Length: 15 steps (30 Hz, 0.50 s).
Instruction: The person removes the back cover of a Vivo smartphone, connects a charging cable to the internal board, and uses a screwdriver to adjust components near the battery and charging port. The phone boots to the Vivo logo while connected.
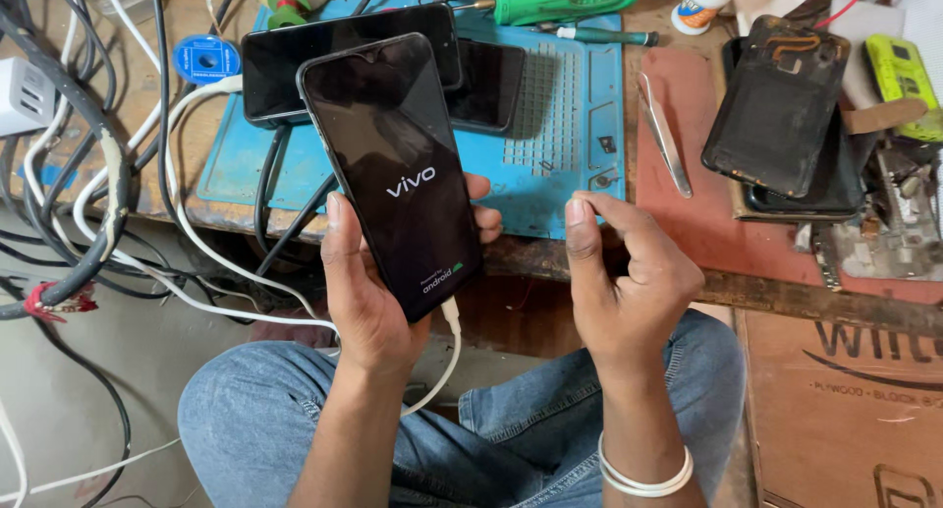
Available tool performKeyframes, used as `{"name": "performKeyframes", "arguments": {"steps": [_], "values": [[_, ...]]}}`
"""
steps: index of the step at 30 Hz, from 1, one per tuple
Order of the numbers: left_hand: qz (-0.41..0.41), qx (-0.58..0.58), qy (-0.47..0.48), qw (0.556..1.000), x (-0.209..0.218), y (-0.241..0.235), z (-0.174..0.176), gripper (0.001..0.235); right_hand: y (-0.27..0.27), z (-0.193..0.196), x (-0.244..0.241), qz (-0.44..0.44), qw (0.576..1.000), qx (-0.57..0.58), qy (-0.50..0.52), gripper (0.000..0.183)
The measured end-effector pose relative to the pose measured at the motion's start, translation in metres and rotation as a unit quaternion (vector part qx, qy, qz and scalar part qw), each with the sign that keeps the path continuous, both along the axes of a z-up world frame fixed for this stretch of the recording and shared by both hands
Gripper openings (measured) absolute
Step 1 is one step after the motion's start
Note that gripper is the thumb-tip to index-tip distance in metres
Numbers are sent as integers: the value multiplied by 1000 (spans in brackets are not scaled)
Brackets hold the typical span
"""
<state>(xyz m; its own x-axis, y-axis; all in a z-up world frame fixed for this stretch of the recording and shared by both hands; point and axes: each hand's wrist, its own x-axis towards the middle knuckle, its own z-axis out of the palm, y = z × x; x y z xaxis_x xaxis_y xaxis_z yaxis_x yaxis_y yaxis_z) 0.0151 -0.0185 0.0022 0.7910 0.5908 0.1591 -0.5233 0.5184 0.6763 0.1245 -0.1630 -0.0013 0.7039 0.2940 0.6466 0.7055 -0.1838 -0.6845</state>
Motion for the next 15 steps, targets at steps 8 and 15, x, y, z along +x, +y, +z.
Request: {"name": "performKeyframes", "arguments": {"steps": [8,15], "values": [[-9,-23,-10,1000,-1,-1,1,76,2,3,-5,-21,1000,-11,12,17],[-14,-35,-19,999,-1,-1,-4,74,2,2,-6,-33,999,-24,3,18]]}}
